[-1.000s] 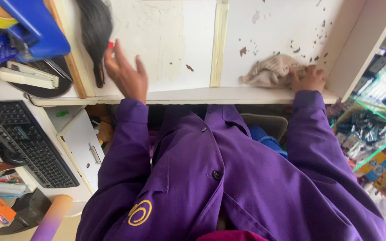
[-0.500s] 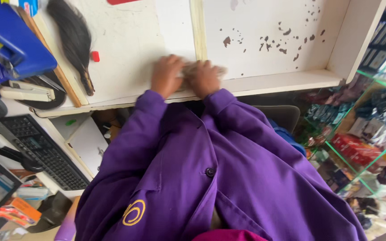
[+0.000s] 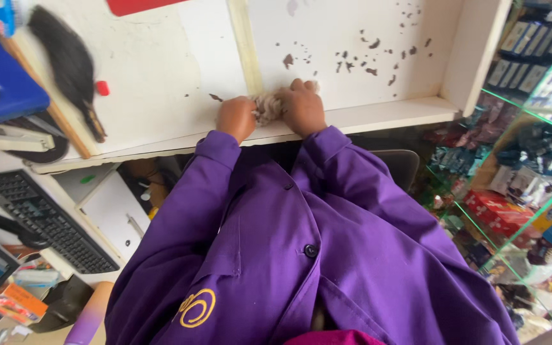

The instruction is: The person wipes down a white counter with a cloth, then picks up and organizes several yellow and red jars onto the counter from nearby shelves.

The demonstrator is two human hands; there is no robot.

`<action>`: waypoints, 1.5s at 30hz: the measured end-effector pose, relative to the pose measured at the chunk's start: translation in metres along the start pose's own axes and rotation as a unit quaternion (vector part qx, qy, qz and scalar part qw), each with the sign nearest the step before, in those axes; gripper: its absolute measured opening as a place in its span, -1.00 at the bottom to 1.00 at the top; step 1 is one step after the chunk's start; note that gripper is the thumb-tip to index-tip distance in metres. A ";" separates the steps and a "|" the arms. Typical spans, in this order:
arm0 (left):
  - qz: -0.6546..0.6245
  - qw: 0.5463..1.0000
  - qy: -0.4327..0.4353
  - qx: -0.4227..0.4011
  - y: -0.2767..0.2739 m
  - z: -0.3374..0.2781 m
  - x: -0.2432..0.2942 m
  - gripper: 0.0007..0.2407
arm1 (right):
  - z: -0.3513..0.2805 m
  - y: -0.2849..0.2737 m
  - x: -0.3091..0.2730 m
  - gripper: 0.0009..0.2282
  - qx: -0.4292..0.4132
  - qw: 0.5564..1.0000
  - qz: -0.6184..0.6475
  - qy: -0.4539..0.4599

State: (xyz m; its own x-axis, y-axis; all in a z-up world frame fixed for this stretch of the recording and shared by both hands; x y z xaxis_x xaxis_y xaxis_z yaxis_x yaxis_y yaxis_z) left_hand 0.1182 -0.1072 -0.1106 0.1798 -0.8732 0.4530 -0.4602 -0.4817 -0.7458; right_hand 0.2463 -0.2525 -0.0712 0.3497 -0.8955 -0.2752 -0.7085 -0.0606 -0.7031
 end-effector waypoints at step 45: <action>0.037 0.992 -0.059 -0.104 -0.028 0.019 0.033 -0.83 | -0.001 -0.005 0.026 -0.52 -0.230 0.921 0.313 0.013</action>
State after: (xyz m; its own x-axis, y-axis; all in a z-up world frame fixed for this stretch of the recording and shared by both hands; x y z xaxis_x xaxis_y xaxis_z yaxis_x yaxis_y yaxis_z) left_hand 0.1534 -0.1240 -0.0844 0.2339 -0.9142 0.3311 -0.6435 -0.4008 -0.6521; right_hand 0.2589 -0.2760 -0.0740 -0.2274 -0.8283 -0.5121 -0.9530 0.2975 -0.0580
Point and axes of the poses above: each hand's wrist, its own z-axis towards the middle knuckle, its own y-axis out of the palm, x = y × z, the point moved 1 cm from there along z, towards the middle knuckle, and after that the axes turned 14 degrees about y, right-handed, at the moved point
